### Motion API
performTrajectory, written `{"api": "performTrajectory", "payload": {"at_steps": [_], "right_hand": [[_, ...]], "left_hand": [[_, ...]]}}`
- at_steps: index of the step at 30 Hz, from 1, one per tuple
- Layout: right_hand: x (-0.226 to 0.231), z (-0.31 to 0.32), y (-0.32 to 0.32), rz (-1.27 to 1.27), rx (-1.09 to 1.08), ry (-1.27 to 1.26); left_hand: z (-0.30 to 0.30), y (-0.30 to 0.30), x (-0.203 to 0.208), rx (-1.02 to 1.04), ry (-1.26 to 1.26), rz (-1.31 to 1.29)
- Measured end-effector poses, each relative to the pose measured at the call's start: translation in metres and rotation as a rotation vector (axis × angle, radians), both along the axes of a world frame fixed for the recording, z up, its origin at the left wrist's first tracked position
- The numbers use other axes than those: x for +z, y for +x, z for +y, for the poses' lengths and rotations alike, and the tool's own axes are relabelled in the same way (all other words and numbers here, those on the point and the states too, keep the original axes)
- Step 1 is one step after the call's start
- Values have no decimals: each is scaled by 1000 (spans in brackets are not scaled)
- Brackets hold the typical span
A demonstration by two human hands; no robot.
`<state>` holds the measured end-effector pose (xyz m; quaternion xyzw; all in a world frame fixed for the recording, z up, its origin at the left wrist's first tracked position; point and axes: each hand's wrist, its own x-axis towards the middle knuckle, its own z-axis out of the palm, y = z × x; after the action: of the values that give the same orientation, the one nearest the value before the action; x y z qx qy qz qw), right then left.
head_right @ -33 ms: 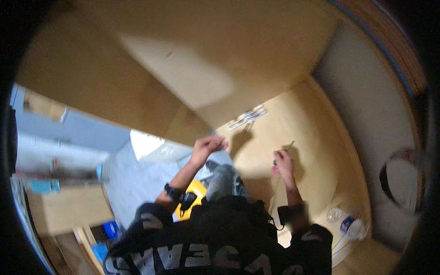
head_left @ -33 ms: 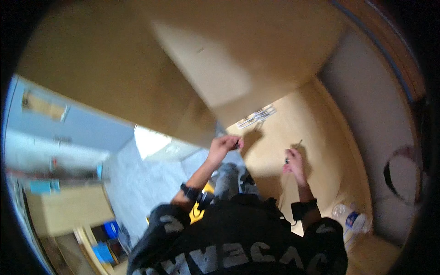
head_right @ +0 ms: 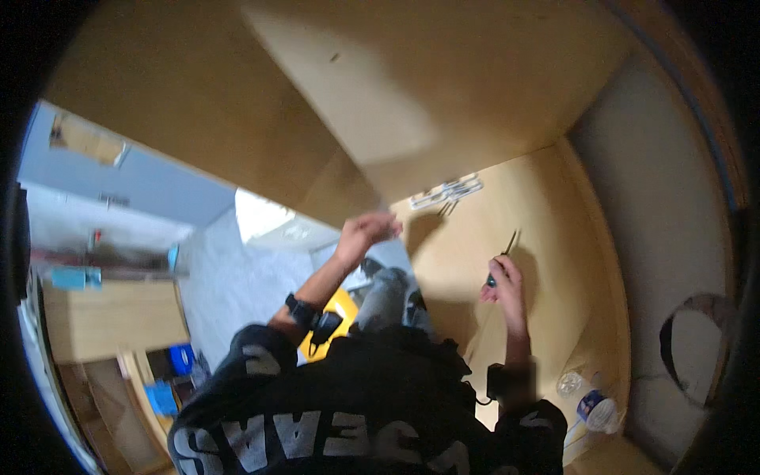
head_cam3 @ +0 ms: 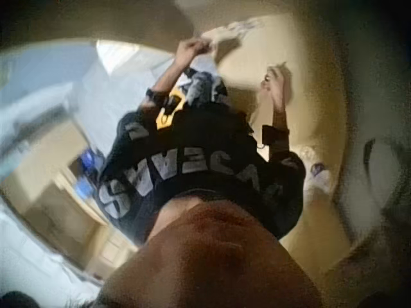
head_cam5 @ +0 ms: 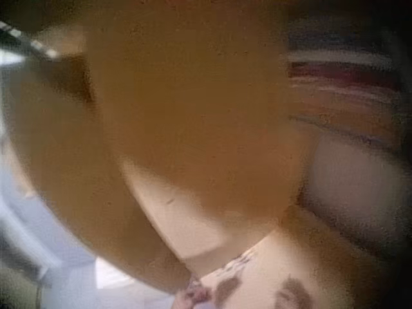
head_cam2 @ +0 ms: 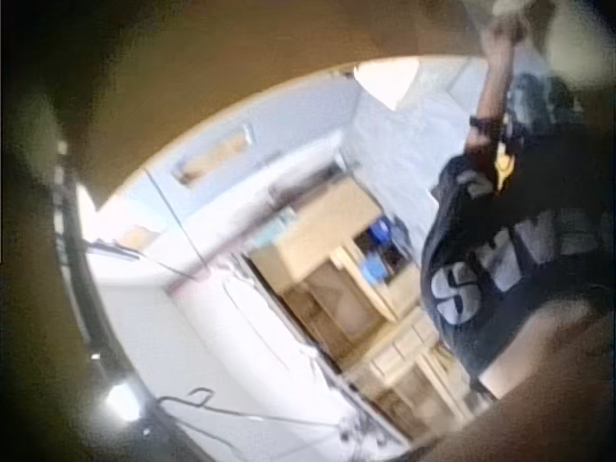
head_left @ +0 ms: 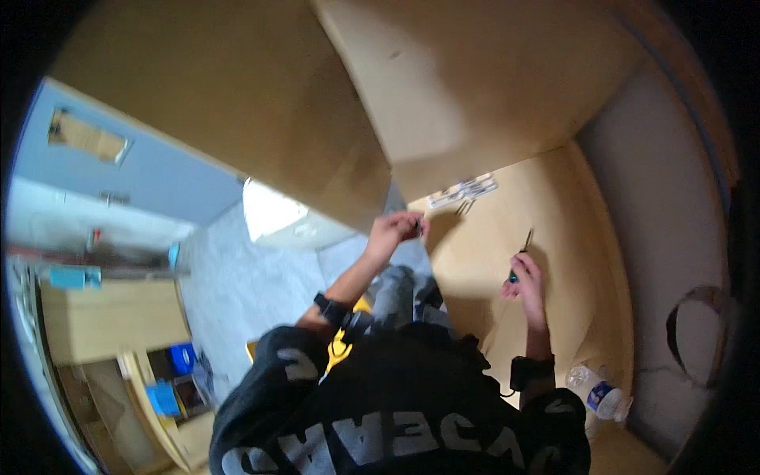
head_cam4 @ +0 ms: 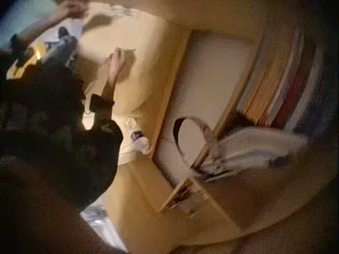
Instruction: The person installs a door hinge onto a wooden cabinet using a screwdriver and screws.
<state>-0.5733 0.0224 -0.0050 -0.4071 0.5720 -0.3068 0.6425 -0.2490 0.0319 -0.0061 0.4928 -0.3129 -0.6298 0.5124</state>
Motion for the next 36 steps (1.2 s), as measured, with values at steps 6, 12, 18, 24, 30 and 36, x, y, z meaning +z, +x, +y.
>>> {"api": "performTrajectory", "payload": {"at_steps": [6,12,18,24,30,36], "right_hand": [[73,11,14,-80,504,-63],[77,17,63,-74,650,-93],[92,20,94,-70,807,-312],[100,26,111,-80,889,-294],[105,24,116,-78,910,-272],[107,21,124,-79,921,-284]], "left_hand": [[9,12,12,281,7,94],[16,15,33,354,-65,88],[28,16,47,358,-106,60],[35,23,58,342,-160,-26],[38,28,63,350,-145,-50],[38,35,59,378,-166,-79]]}}
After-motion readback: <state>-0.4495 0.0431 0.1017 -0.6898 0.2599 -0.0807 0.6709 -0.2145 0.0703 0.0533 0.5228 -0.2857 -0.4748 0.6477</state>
